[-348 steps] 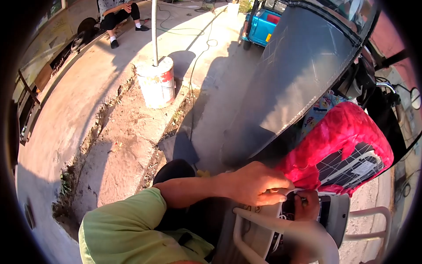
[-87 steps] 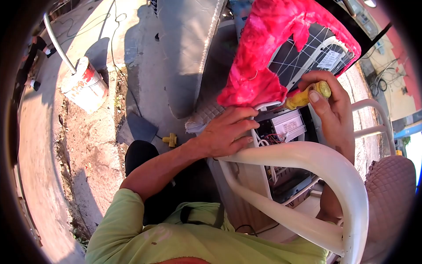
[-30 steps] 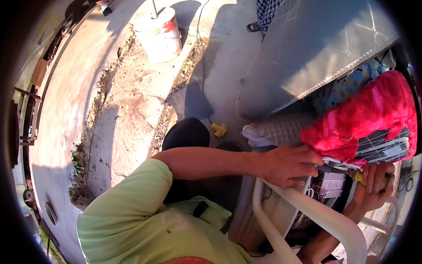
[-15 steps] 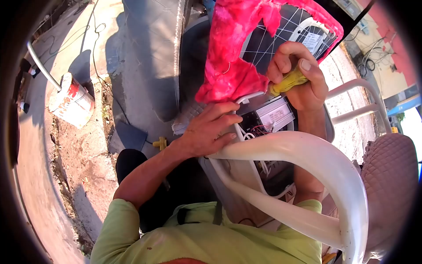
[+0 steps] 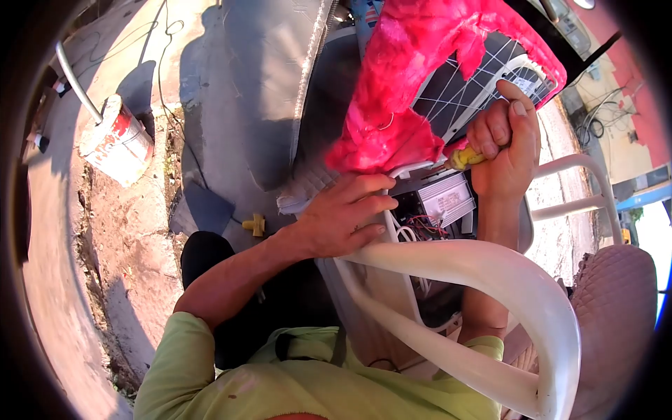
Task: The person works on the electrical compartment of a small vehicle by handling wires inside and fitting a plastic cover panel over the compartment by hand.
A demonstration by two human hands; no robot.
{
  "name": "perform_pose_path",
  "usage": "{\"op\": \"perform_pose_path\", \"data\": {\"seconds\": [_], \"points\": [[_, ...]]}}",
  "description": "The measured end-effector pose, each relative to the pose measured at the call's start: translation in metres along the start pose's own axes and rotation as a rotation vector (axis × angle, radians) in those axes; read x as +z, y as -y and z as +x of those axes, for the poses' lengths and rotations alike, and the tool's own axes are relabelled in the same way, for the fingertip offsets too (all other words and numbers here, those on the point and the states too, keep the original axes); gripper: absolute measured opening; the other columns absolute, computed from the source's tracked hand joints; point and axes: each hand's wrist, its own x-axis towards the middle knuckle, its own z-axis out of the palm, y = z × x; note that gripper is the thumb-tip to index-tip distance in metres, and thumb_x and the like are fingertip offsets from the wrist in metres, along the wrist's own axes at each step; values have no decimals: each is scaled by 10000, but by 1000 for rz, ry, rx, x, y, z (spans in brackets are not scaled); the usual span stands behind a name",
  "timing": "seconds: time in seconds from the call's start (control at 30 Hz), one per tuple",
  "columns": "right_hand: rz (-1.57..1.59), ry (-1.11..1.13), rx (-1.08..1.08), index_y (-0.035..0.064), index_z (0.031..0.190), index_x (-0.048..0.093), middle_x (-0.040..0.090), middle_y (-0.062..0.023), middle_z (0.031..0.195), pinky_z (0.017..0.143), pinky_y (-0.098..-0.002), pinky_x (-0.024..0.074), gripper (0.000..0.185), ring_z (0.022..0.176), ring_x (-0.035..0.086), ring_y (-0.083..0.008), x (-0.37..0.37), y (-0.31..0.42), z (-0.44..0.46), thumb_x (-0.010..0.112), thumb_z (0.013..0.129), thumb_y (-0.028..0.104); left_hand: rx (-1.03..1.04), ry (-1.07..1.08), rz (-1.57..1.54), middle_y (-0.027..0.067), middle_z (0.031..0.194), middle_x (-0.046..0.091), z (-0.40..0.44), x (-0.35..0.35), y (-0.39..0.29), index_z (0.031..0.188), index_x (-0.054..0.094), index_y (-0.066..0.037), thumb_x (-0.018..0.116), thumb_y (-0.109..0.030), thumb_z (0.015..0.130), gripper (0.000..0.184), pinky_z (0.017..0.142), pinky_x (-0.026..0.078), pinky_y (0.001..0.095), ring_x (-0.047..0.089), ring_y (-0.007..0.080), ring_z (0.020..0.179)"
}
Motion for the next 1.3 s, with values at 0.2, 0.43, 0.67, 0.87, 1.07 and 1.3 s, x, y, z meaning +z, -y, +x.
{"op": "perform_pose_path", "data": {"seconds": [0.2, 0.43, 0.67, 0.87, 1.07, 1.3], "points": [[216, 445, 101, 40, 1285, 588, 410, 55, 699, 570, -238, 339, 366, 559, 374, -51, -14, -2, 4, 448, 1061, 294, 24, 2, 0, 84, 1395, 509, 1, -1, 2, 1233, 617, -92, 772, -120, 789, 471, 1004, 489, 403, 527, 298, 1236], [136, 471, 122, 52, 1210, 613, 381, 54, 641, 547, -253, 328, 309, 521, 352, -61, -12, 0, 5, 486, 1056, 288, 39, -5, 6, 92, 1393, 509, 3, 1, 4, 1234, 608, -92, 780, -125, 782, 485, 1002, 488, 416, 529, 314, 1224], [26, 150, 73, 34, 1246, 628, 299, 83, 597, 469, -218, 267, 357, 473, 259, -35, -2, -8, -1, 431, 1095, 290, 70, -65, -27, 102, 1402, 490, -5, 6, 8, 1236, 589, -104, 776, -139, 771, 502, 979, 497, 421, 534, 316, 1203], [-1, 94, 58, 38, 1246, 623, 319, 71, 638, 516, -215, 275, 354, 506, 279, -38, -4, -9, -5, 468, 1082, 312, 47, -38, -28, 102, 1409, 468, -9, 1, 4, 1227, 584, -97, 765, -184, 791, 479, 1016, 482, 450, 496, 324, 1261], [142, 461, 135, 44, 1264, 569, 400, 23, 722, 577, -271, 330, 376, 593, 360, -76, 6, 0, -2, 525, 1033, 338, 62, -65, -60, 103, 1410, 466, -11, 5, 5, 1207, 597, -86, 764, -169, 789, 458, 1014, 483, 449, 489, 319, 1274], [130, 485, 134, 38, 1187, 560, 377, 37, 650, 528, -247, 309, 306, 522, 324, -73, -3, -2, 4, 474, 1057, 302, 80, -94, -55, 100, 1393, 477, -11, 8, 10, 1180, 608, -83, 772, -155, 777, 441, 1003, 485, 447, 496, 323, 1257]]}}
